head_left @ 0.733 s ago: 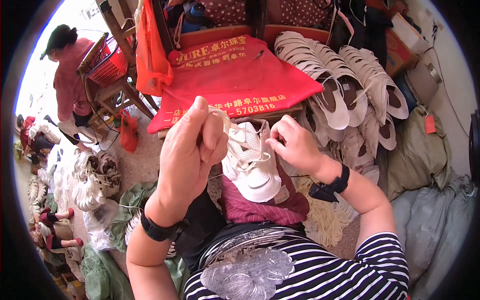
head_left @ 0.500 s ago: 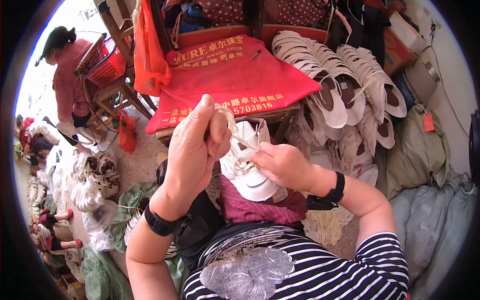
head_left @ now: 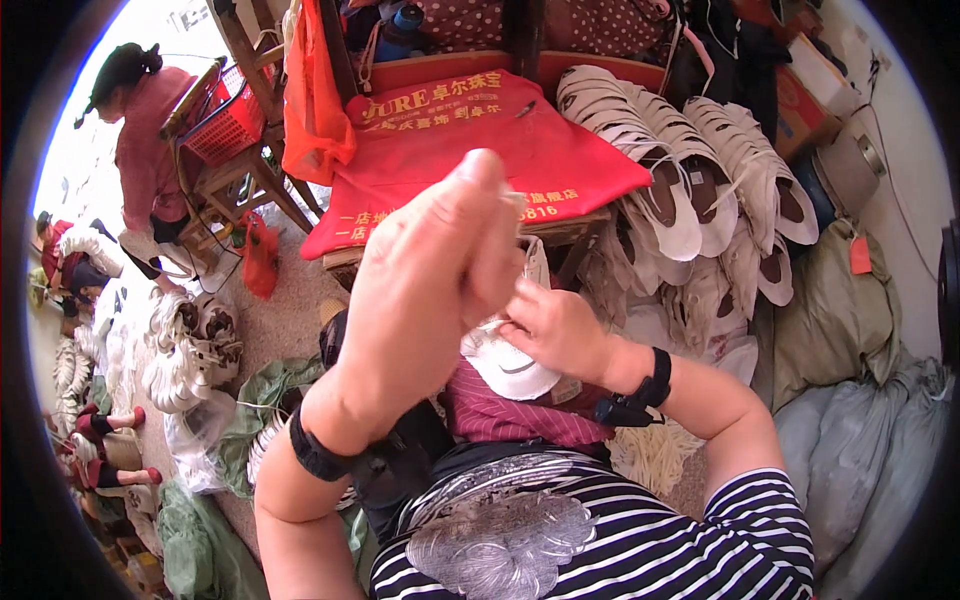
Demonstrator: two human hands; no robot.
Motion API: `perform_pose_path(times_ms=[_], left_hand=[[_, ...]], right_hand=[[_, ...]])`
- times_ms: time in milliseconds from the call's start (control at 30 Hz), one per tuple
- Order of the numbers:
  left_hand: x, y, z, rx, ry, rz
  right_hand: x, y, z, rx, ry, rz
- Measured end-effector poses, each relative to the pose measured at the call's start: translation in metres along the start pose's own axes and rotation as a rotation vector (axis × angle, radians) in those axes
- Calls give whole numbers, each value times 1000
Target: Lacing white shoe uppers in a workshop environment.
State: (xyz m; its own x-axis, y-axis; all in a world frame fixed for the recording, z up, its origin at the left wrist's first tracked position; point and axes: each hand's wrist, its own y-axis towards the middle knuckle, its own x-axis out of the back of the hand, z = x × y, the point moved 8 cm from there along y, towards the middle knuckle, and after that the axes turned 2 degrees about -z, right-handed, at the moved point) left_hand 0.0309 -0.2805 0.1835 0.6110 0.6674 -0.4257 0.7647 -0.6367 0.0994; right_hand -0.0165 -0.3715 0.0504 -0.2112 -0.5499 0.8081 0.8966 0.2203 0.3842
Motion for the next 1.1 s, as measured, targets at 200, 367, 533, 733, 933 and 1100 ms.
perform_pose_path(times_ms=[200, 367, 533, 733, 933, 1100], left_hand=[[-21, -8, -10, -43, 120, 116], [8, 9, -2, -77, 109, 7], [21, 10, 16, -16, 74, -33], [6, 14, 16, -15, 61, 24], [-16, -1, -16, -27, -92, 117], [8, 3, -5, 47, -241, 19]], right_hand=[[-4, -6, 4, -5, 157, -77], [3, -3, 7, -84, 200, -69], [-6, -4, 2, -217, 385, -40], [-5, -3, 14, -11, 239, -75], [-6, -6, 2, -235, 268, -58], [-1, 19, 17, -137, 497, 115]])
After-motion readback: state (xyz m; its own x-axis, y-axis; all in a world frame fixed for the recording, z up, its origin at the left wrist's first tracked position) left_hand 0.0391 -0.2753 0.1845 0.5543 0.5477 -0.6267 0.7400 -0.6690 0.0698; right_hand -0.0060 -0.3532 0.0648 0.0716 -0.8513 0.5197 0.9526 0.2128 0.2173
